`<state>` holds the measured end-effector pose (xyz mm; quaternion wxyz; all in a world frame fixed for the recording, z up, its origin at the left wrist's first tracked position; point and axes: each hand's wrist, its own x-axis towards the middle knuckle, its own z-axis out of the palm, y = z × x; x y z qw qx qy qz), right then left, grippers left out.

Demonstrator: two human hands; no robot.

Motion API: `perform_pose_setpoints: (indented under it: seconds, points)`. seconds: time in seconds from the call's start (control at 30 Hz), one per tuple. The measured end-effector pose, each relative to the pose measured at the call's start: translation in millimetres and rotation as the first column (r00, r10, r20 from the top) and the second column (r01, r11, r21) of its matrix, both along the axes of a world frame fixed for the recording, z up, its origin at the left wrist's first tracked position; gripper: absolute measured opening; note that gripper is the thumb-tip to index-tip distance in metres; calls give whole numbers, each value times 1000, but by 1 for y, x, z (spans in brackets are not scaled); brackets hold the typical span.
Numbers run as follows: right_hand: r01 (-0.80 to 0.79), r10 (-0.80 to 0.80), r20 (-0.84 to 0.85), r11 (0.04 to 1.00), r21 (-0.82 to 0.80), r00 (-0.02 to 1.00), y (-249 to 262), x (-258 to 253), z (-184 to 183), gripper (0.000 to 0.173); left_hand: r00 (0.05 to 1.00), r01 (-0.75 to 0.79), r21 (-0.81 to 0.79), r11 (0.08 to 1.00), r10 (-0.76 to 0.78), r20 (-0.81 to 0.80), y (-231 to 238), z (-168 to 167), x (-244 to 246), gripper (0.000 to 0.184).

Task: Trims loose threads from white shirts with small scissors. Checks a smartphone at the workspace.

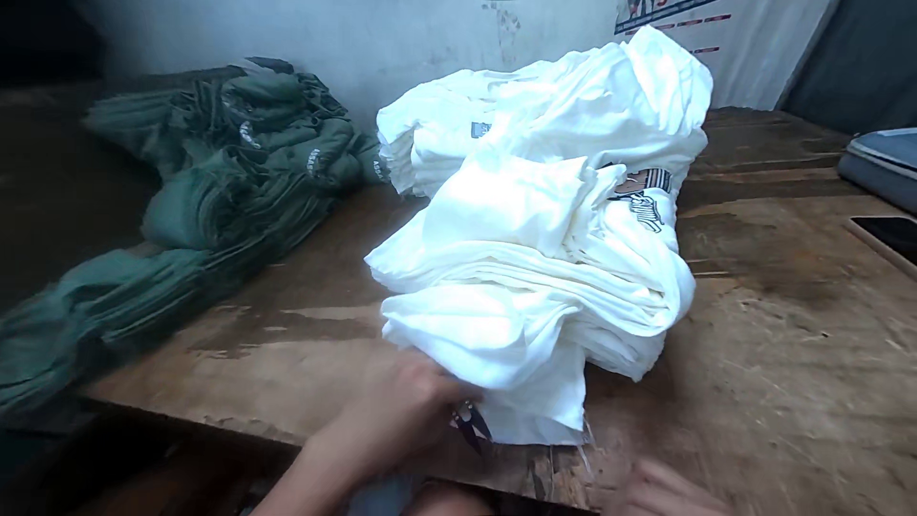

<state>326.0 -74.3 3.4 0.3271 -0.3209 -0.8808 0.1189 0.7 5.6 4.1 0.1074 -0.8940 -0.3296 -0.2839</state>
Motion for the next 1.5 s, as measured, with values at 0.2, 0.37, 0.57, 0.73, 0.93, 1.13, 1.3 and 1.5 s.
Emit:
perform_pose_setpoints:
  seconds: [0.2, 0.37, 0.57, 0.73, 0.93, 1.13, 1.3, 1.5]
  points:
    - [406, -420, -103, 904, -132, 901, 3, -4, 10, 25, 979, -36, -37, 999, 43, 198, -24, 5, 56, 25]
    - [502, -544, -171, 832, -236, 821, 14, -28, -1, 15, 957, -195, -34, 980, 198, 211, -41, 18, 90, 25]
    - [511, -539, -296, 842, -173, 788, 11, -30, -9, 11, 981, -193, 261, 946, 195, 18, -41, 22, 114, 18]
    - [456, -456, -281, 887, -70, 844, 8, -28, -12, 10, 986, -162, 295, 942, 163, 23, -34, 13, 117, 21]
    - [587, -591, -116, 807, -69, 798, 4, -40, -6, 44, 972, -106, -130, 986, 130, 198, -29, -4, 92, 20]
    - [344, -322, -749, 929, -133, 579, 52, -85, -10, 11, 904, 128, -393, 910, 56, 423, -3, 23, 72, 22]
    - [160, -311, -716, 949, -273, 625, 65, -87, -7, 34, 861, 54, -500, 865, 213, 462, 17, 31, 68, 16]
    - [562, -450, -537, 825, 56, 714, 18, -56, -17, 7, 857, 184, -492, 851, 105, 504, 1, 23, 67, 33]
